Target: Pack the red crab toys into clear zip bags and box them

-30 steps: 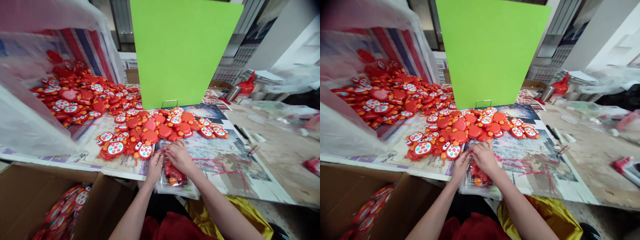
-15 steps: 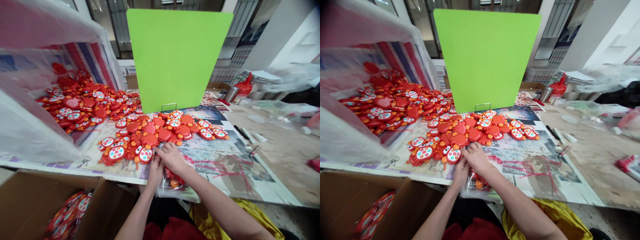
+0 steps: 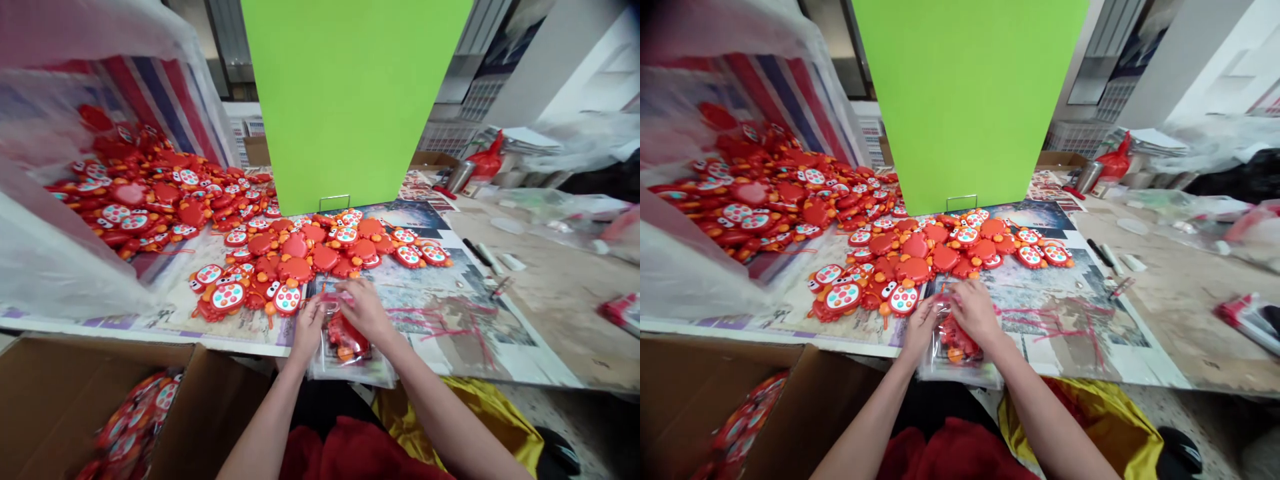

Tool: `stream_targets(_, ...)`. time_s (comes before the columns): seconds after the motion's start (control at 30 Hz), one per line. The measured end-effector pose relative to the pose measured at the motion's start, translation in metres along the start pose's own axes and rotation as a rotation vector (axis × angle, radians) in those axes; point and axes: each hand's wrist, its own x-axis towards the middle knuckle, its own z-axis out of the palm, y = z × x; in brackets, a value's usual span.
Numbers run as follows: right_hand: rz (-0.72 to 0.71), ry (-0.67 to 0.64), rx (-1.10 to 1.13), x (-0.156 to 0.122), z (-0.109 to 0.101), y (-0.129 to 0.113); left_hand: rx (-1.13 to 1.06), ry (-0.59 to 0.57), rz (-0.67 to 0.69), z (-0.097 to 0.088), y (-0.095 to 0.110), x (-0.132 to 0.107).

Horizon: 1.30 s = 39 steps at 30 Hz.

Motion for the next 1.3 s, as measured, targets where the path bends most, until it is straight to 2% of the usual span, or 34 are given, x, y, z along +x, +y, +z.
stream_targets(0.1,-0.082,-0.109,-0.081,0.008,0.018,-0.024,0.031,-0.012,0.036,-0.001,0.001,0.0)
stream_targets(0.2,-0.137,-0.186,-0.212,0.015,0.026,-0.035,0.072,0.003,0.036,-0.001,0.004,-0.001)
stream_targets(0.5,-0.241,-0.235,-0.351,0.018,0.021,-0.036,0.113,-0.013,0.042,0.0,0.008,-0.002)
stream_targets(0.57,-0.208,-0.21,-0.328,0.019,0.025,-0.033,0.122,-0.018,0.036,0.0,0.009,-0.002)
stream_targets(0.67,-0.08,-0.123,-0.191,0.021,0.033,-0.022,0.122,-0.027,0.03,0.0,0.013,-0.003)
stream_targets(0.77,0.082,0.009,-0.013,0.017,0.034,0.002,0.111,-0.048,0.036,0.001,0.014,-0.004)
stream_targets(0.83,0.185,0.102,0.056,0.007,0.025,0.028,0.085,-0.064,0.025,0.001,0.013,-0.005)
stream_targets(0.93,0.357,0.187,0.064,-0.023,-0.004,0.078,0.034,-0.069,-0.014,0.001,0.01,-0.006)
stream_targets(1.07,0.646,0.236,-0.156,-0.084,-0.058,0.139,-0.084,-0.096,-0.07,0.002,0.006,-0.005)
stream_targets(1.13,0.651,0.209,-0.267,-0.111,-0.079,0.155,-0.124,-0.104,-0.086,0.002,0.005,-0.004)
stream_targets(1.2,0.576,0.174,-0.407,-0.129,-0.091,0.16,-0.135,-0.1,-0.088,0.002,0.004,-0.003)
stream_targets(1.3,0.473,0.198,-0.584,-0.132,-0.092,0.15,-0.138,-0.091,-0.096,0.001,0.005,-0.002)
